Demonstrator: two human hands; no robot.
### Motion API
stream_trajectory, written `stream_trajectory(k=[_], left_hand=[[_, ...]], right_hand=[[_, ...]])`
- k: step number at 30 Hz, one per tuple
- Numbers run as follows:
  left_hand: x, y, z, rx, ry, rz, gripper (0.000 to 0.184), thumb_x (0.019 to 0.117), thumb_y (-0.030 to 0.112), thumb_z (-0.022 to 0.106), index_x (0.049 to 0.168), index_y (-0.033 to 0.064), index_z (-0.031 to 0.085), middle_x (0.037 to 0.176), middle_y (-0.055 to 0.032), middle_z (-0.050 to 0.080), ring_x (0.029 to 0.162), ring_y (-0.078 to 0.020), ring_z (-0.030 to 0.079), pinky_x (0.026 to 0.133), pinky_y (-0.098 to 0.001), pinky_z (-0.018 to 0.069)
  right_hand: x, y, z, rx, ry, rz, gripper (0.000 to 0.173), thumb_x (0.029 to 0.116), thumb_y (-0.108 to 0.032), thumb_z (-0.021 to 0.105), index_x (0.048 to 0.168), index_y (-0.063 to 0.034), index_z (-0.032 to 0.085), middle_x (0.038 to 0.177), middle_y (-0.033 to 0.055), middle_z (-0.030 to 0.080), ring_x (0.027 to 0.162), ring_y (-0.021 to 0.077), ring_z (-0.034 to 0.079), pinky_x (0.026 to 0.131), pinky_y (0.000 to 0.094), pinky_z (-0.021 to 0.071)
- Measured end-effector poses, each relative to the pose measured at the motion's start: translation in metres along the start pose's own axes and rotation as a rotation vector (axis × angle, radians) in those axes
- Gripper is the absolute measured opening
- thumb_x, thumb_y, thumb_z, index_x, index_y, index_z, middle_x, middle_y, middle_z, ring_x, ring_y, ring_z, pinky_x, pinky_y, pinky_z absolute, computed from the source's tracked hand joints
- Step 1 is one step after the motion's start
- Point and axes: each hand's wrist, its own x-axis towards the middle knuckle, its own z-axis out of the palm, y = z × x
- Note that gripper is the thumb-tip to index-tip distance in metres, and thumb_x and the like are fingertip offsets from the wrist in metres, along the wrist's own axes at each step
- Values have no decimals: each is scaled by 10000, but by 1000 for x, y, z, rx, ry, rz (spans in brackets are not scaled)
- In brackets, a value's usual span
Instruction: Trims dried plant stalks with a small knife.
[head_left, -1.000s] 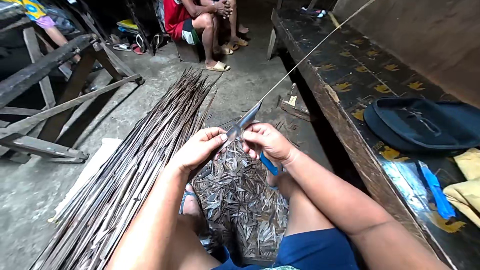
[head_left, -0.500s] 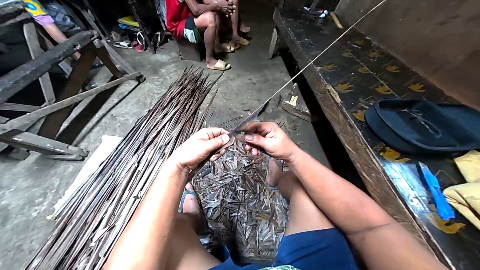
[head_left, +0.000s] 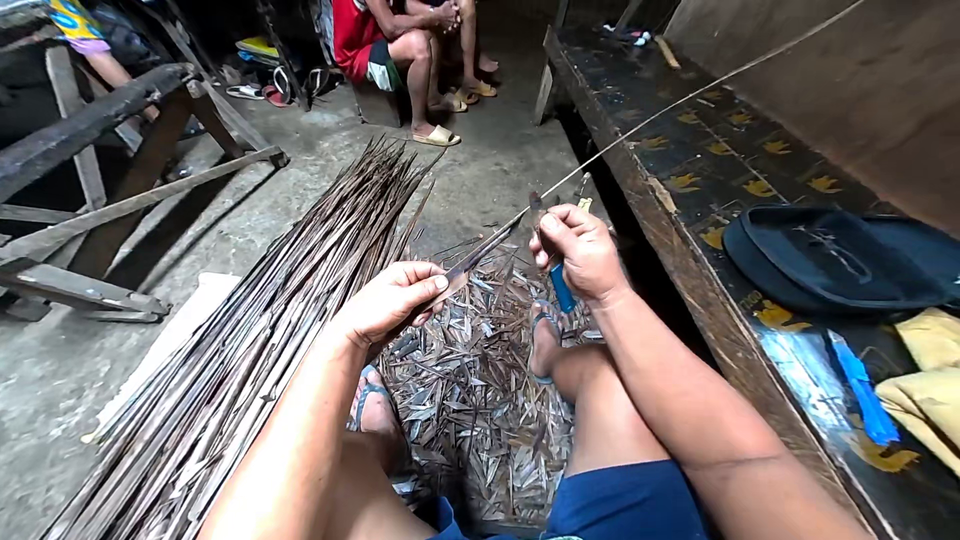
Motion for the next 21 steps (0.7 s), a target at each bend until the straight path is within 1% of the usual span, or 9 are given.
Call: stream_trajectory(k=[3, 5, 8, 11, 13, 15, 17, 19, 21], left_hand=[[1, -3, 2, 30, 44, -4, 222, 1060, 151, 487, 1007, 48, 676, 732, -35, 639, 554, -54, 564, 510, -159, 470], [2, -3, 5, 71, 66, 12, 246, 1079, 170, 454, 1057, 45, 665, 766, -49, 652, 556, -61, 563, 511, -166, 472], [5, -1, 10, 214, 99, 68, 297, 1097, 193, 422, 1073, 41, 676, 754, -63, 639, 549, -95, 561, 510, -206, 487], [7, -1, 15, 401, 144, 119, 322, 1102, 214, 408, 1068, 56, 686, 710, -39, 623, 556, -106, 583, 535, -233, 520], [7, -1, 17, 449, 155, 137, 315, 1104, 211, 401, 1063, 65, 677, 711, -28, 624, 571, -104, 600, 550, -236, 536], [6, 1, 17, 415, 139, 127, 306, 1107, 208, 399, 1047, 65, 663, 709, -33, 615, 572, -104, 597, 550, -233, 534], [5, 3, 17, 301, 88, 115, 316, 1111, 204, 399, 1010, 54, 657, 689, -34, 586, 549, -93, 555, 523, -215, 498], [3, 5, 16, 174, 3, 111, 328, 1102, 204, 393, 912, 73, 625, 642, -8, 547, 520, -66, 510, 494, -190, 443], [2, 7, 14, 58, -72, 89, 327, 1087, 206, 393, 862, 94, 603, 619, 13, 519, 506, -50, 480, 483, -176, 407]], right_hand=[[-2, 5, 3, 59, -1, 69, 164, 1082, -154, 496, 1019, -64, 619, 766, 60, 682, 545, 85, 618, 496, 209, 541], [-6, 9, 11, 82, -50, 156, 151, 1075, -148, 500, 1077, -54, 618, 750, 68, 681, 536, 93, 610, 490, 219, 533], [-8, 14, 21, 106, -136, 269, 168, 1057, -148, 530, 1153, -39, 613, 758, 87, 682, 540, 111, 610, 499, 234, 533], [-9, 16, 27, 146, -149, 328, 161, 1060, -138, 526, 1123, -25, 620, 745, 91, 678, 531, 105, 605, 494, 220, 523], [-10, 16, 30, 167, -178, 370, 152, 1063, -132, 518, 1075, -19, 619, 735, 94, 675, 519, 106, 603, 481, 216, 518], [-11, 17, 33, 176, -257, 405, 156, 1059, -128, 523, 1024, -14, 624, 733, 92, 684, 520, 101, 608, 484, 215, 517], [-14, 18, 38, 195, -340, 406, 167, 1051, -134, 539, 988, -19, 643, 728, 77, 697, 528, 89, 616, 496, 210, 520], [-14, 18, 40, 207, -397, 372, 175, 1054, -144, 539, 986, -29, 653, 731, 62, 701, 541, 80, 619, 512, 208, 527], [-14, 18, 39, 197, -433, 310, 170, 1054, -142, 546, 1008, -27, 663, 737, 59, 703, 551, 80, 624, 526, 212, 537]])
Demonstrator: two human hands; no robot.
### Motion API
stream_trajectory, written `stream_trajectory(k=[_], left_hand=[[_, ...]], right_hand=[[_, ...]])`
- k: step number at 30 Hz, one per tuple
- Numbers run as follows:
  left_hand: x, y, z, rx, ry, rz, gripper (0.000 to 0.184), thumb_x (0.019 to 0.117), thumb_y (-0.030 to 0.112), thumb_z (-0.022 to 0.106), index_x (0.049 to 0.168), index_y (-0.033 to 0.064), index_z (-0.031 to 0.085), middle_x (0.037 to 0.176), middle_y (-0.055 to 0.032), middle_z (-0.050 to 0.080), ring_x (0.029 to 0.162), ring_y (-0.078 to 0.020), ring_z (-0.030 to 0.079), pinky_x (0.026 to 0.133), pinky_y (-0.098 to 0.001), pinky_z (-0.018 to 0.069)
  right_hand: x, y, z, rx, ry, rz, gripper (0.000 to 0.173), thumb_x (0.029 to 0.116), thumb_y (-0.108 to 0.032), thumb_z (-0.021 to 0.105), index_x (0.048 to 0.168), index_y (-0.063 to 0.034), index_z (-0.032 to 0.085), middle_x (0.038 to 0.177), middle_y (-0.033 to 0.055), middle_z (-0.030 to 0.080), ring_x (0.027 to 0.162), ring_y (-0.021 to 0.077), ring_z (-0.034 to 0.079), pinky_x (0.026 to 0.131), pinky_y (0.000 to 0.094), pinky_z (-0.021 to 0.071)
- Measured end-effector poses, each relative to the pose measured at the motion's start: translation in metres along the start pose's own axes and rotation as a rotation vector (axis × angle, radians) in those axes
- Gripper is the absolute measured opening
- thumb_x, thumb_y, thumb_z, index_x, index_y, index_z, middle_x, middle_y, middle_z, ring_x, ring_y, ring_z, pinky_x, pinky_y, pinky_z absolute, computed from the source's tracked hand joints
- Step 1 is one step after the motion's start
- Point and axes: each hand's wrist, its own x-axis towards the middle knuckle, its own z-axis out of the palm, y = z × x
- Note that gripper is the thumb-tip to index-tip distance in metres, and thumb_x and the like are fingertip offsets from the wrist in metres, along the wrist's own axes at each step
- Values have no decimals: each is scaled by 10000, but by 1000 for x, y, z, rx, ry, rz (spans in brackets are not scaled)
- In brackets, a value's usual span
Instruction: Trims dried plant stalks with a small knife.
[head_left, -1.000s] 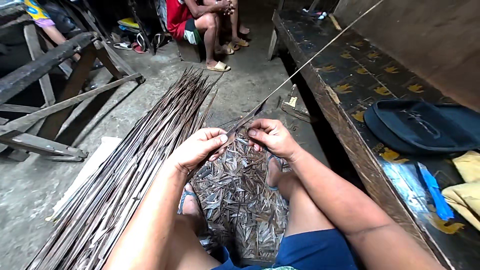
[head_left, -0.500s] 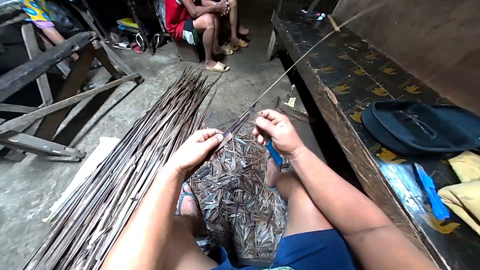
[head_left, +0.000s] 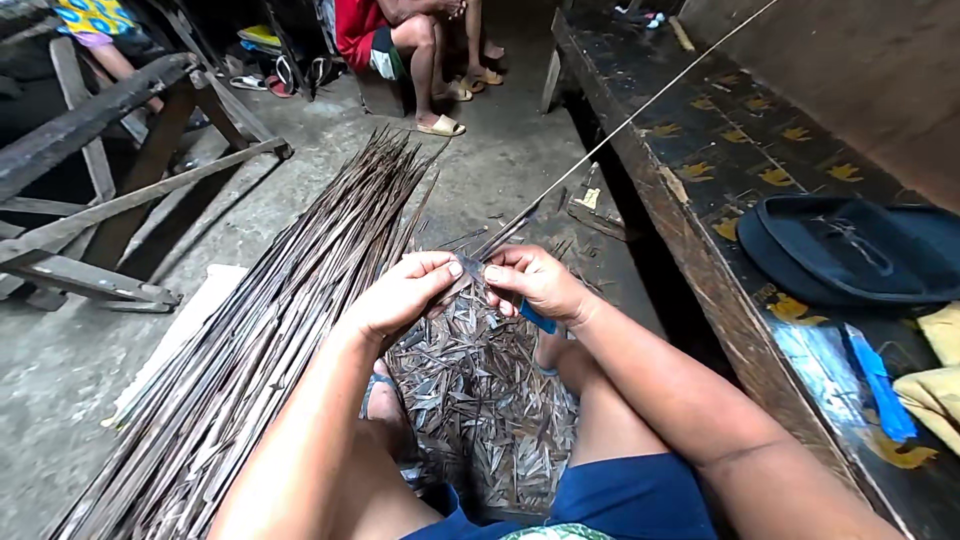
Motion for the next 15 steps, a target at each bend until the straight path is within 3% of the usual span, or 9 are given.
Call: stream_trajectory(k=[4, 15], left_hand=[[-1, 1, -2, -90, -71, -20, 313, 1082, 200, 408, 869, 92, 610, 624, 22, 507, 500, -36, 469, 471, -159, 396], [-3, -2, -5, -122, -71, -45, 281, 1076, 194, 442, 904, 86, 636, 634, 22, 521, 494, -24, 469, 461, -147, 391]], right_hand=[[-2, -2, -5, -86, -7, -89, 132, 1033, -123, 593, 1026, -24, 680, 741, 50, 712, 563, 71, 635, 537, 211, 549], [-4, -2, -24, -241, 69, -210, 94, 1013, -106, 626, 1012, -28, 678, 758, 43, 709, 586, 88, 644, 554, 233, 568]])
